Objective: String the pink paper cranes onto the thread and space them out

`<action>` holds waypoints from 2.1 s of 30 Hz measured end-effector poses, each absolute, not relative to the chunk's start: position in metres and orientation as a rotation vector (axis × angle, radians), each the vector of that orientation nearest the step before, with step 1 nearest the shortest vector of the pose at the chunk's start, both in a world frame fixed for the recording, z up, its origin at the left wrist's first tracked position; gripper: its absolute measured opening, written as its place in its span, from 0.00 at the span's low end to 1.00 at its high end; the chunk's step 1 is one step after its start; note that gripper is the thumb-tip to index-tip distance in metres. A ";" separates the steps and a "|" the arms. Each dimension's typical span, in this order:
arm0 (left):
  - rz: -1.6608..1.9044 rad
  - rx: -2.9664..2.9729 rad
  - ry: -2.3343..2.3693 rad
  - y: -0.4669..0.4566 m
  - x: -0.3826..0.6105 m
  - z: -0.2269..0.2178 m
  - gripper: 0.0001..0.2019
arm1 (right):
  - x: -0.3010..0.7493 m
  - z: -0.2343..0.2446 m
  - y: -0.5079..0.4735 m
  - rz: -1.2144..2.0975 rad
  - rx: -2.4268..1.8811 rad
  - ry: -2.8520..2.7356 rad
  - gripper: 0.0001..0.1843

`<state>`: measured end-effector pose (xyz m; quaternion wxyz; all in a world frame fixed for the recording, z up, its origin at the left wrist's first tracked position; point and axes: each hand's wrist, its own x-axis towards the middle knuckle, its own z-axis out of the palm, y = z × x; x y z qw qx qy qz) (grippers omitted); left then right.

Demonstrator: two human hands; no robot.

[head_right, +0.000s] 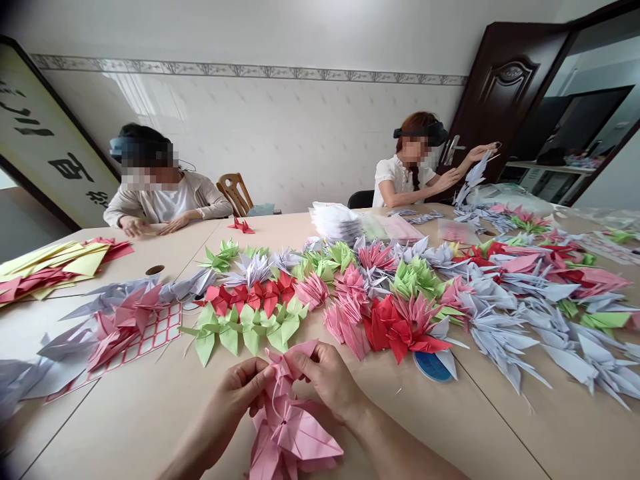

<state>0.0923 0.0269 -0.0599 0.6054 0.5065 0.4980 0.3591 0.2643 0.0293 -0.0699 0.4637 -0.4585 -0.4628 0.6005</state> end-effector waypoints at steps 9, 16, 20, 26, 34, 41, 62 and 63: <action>0.979 1.129 1.227 0.039 0.078 -0.064 0.22 | 0.277 -0.077 0.041 1.446 -1.184 -1.291 0.20; 1.053 1.158 1.373 0.049 0.065 -0.061 0.23 | 0.301 -0.048 0.035 1.560 -1.143 -1.797 0.21; 1.054 1.165 1.384 0.050 0.063 -0.061 0.23 | 0.301 -0.046 0.032 1.498 -1.099 -1.883 0.31; 0.984 1.216 1.350 0.048 0.076 -0.063 0.21 | 0.285 -0.064 0.035 1.311 -1.035 -1.767 0.13; 0.888 1.284 1.287 0.057 0.080 -0.047 0.16 | 0.276 -0.065 0.030 1.379 -0.941 -1.722 0.14; 0.807 1.198 1.162 0.054 0.066 -0.062 0.17 | 0.273 -0.074 0.037 1.567 -1.026 -1.327 0.22; 0.993 1.041 1.238 0.040 0.056 -0.091 0.36 | 0.284 -0.080 0.046 1.368 -1.160 -1.401 0.20; 0.971 1.064 1.226 0.040 0.056 -0.093 0.39 | 0.284 -0.077 0.044 1.375 -1.161 -1.460 0.21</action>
